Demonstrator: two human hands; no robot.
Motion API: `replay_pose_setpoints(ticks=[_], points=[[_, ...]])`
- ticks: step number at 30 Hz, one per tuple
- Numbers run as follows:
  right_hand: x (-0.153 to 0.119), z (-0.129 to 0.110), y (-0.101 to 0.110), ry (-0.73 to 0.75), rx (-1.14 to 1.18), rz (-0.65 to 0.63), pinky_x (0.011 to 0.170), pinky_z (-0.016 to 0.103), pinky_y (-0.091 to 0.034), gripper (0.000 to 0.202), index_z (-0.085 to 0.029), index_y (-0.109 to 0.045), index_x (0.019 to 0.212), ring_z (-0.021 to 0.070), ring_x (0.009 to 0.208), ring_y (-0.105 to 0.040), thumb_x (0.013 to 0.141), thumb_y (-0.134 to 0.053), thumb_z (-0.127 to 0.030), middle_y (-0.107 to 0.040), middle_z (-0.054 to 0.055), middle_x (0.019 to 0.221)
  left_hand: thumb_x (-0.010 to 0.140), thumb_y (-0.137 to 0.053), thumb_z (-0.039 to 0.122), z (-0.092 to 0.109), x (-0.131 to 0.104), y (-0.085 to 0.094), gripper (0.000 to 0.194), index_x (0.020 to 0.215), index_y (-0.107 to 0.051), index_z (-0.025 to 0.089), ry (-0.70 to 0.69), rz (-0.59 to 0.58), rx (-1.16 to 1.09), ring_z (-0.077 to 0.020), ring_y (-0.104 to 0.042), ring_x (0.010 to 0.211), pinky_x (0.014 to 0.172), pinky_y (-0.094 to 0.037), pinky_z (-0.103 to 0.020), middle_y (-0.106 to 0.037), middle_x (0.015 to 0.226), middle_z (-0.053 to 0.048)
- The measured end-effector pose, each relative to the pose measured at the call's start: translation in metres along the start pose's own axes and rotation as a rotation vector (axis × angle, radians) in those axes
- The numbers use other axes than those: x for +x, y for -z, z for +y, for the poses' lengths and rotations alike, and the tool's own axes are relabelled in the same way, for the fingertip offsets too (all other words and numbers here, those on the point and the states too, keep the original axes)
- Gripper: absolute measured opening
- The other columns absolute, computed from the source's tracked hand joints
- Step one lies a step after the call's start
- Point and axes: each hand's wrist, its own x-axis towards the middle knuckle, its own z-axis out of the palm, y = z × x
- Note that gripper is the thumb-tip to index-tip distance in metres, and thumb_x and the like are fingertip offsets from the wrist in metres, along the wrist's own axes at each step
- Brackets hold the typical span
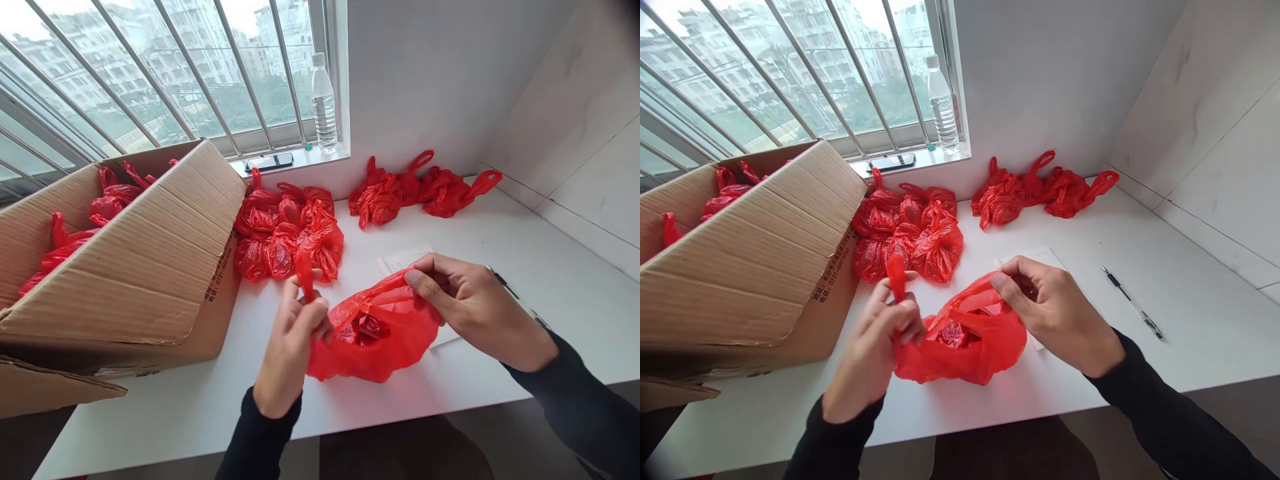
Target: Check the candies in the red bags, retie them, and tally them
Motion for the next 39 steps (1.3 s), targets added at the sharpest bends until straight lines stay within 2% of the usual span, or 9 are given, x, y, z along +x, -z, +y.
replay_pose_setpoints(ticks=[3,7,14,20,25,29,32,36,39], points=[[0.006,-0.006,-0.02,0.042,0.054,-0.035,0.055,0.024,-0.043,0.035,-0.022,-0.061,0.087,0.011,0.058,-0.051,0.101,-0.053,-0.053,-0.059,-0.004,0.068,0.084,-0.075,0.03,-0.009,-0.004,-0.021,0.038,0.117,-0.057,0.024,0.022,-0.199,0.103,-0.0133,-0.05,0.067,0.066,-0.048,-0.026,-0.055,0.081,0.002],[0.009,-0.011,-0.034,0.095,-0.012,-0.138,0.057,0.026,-0.042,0.036,-0.022,-0.059,0.083,0.012,0.06,-0.05,0.102,-0.051,-0.051,-0.06,-0.004,0.07,0.092,-0.067,0.044,-0.016,-0.002,-0.032,0.024,0.094,-0.062,0.02,-0.024,-0.202,0.113,-0.0132,-0.045,0.064,0.061,-0.042,-0.027,-0.053,0.076,-0.001],[0.014,-0.013,-0.025,0.195,-0.109,-0.015,0.071,0.031,-0.051,0.034,-0.031,-0.061,0.121,0.0206,0.093,-0.061,0.098,-0.057,-0.055,-0.066,0.002,0.104,0.092,-0.063,0.054,-0.007,0.003,-0.018,0.042,0.071,-0.054,0.02,0.023,-0.218,0.098,-0.0078,-0.03,0.046,0.048,-0.027,-0.025,-0.037,0.052,0.006],[0.004,-0.015,-0.033,0.418,-0.204,-0.013,0.081,0.035,-0.054,0.008,-0.03,-0.064,0.092,0.022,0.096,-0.062,0.096,-0.059,-0.034,-0.061,0.005,0.112,0.092,-0.055,0.064,-0.008,0.009,-0.008,0.052,0.069,-0.057,0.018,0.108,-0.243,-0.049,-0.0103,-0.047,0.044,0.05,-0.038,-0.025,-0.052,0.054,0.001],[0.006,-0.016,-0.039,0.431,-0.121,-0.106,0.091,0.037,-0.053,0.02,-0.031,-0.063,0.099,0.0233,0.111,-0.062,0.102,-0.044,-0.035,-0.058,0.003,0.13,0.084,-0.075,0.043,0.003,0.002,-0.002,0.03,0.084,-0.061,0.016,0.102,-0.285,-0.008,-0.0106,-0.055,0.056,0.06,-0.046,-0.024,-0.059,0.066,-0.001],[0.029,-0.012,-0.044,0.228,-0.025,-0.265,0.074,0.031,-0.051,0.035,-0.028,-0.059,0.119,0.0184,0.082,-0.062,0.106,-0.033,-0.047,-0.065,0.001,0.094,0.08,-0.066,0.012,0.007,-0.005,0.006,0.008,0.085,-0.064,0.018,-0.17,-0.286,0.441,-0.0148,-0.059,0.068,0.066,-0.049,-0.026,-0.063,0.077,-0.003],[0.046,-0.002,-0.05,0.134,0.077,-0.452,0.056,0.027,-0.039,0.038,-0.023,-0.058,0.123,0.0139,0.059,-0.044,0.105,-0.037,-0.049,-0.048,-0.005,0.069,0.075,-0.053,-0.003,-0.004,0.0,0.018,0.042,0.105,-0.07,0.021,-0.547,-0.165,0.832,-0.0181,-0.064,0.08,0.073,-0.052,-0.028,-0.07,0.094,-0.006],[0.058,0.013,-0.058,0.137,0.223,-0.697,0.054,0.026,-0.034,0.035,-0.02,-0.057,0.123,0.0121,0.058,-0.037,0.102,-0.047,-0.047,-0.045,-0.006,0.068,0.087,-0.042,-0.005,-0.025,0.01,0.03,0.058,0.128,-0.067,0.027,-0.824,-0.165,0.97,-0.022,-0.067,0.11,0.093,-0.053,-0.033,-0.07,0.123,-0.01],[0.057,0.017,-0.06,0.184,0.249,-0.594,0.06,0.027,-0.04,0.028,-0.019,-0.062,0.103,0.0127,0.065,-0.047,0.099,-0.054,-0.046,-0.055,-0.002,0.076,0.093,-0.044,-0.002,-0.033,0.01,0.035,0.067,0.153,-0.045,0.028,-0.909,-0.158,1.109,-0.0244,-0.053,0.133,0.109,-0.045,-0.039,-0.055,0.149,-0.012]])
